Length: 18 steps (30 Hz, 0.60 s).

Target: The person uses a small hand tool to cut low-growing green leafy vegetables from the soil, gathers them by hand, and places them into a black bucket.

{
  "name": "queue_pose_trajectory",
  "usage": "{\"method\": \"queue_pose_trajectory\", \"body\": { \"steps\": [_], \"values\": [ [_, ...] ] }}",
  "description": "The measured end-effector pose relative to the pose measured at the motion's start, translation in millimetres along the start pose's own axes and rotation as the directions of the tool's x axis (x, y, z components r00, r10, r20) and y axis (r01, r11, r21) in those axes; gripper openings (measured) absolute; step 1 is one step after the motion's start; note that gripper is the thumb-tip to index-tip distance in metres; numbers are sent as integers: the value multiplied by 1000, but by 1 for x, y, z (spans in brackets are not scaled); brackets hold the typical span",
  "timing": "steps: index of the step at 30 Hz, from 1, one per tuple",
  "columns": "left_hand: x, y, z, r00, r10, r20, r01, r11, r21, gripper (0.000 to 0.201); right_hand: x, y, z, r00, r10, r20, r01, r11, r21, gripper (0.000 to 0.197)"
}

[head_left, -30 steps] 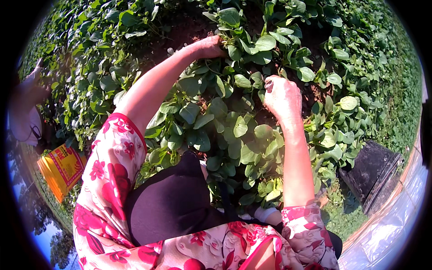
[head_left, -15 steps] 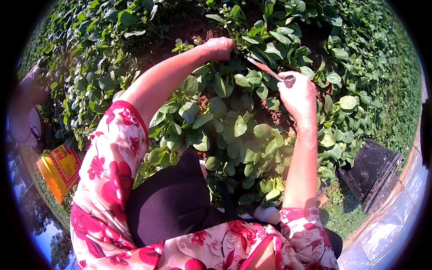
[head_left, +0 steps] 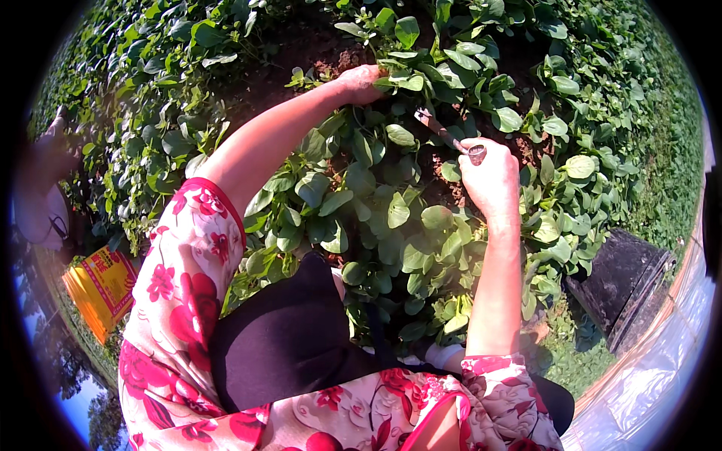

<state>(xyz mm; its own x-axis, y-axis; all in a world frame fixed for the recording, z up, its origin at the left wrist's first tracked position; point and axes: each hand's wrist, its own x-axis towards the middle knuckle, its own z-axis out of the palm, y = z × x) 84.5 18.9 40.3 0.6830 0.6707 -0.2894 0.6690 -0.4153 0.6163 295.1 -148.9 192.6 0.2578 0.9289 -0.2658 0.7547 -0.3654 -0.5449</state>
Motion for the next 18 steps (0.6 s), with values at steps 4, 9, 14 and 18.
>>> {"method": "queue_pose_trajectory", "body": {
  "steps": [4, 9, 14, 18],
  "values": [
    [3, -6, -6, 991, -64, 121, 98, 948, -302, 40, -1, -1, 10, 999, -6, 50, 7, 1000, -15, 20],
    [-6, 2, -15, 1000, 18, 17, -8, 894, -449, 30, -2, 0, 35, 998, 30, 57, -32, 999, 37, 17],
    [-11, 5, -20, 998, -64, 30, 71, 888, -454, 42, -4, -7, 56, 998, 58, 23, -60, 986, 154, 18],
    [-17, 39, -24, 984, -175, 13, 157, 846, -510, 43, 7, 2, 80, 992, 101, -81, -90, 988, 124, 19]
  ]
}}
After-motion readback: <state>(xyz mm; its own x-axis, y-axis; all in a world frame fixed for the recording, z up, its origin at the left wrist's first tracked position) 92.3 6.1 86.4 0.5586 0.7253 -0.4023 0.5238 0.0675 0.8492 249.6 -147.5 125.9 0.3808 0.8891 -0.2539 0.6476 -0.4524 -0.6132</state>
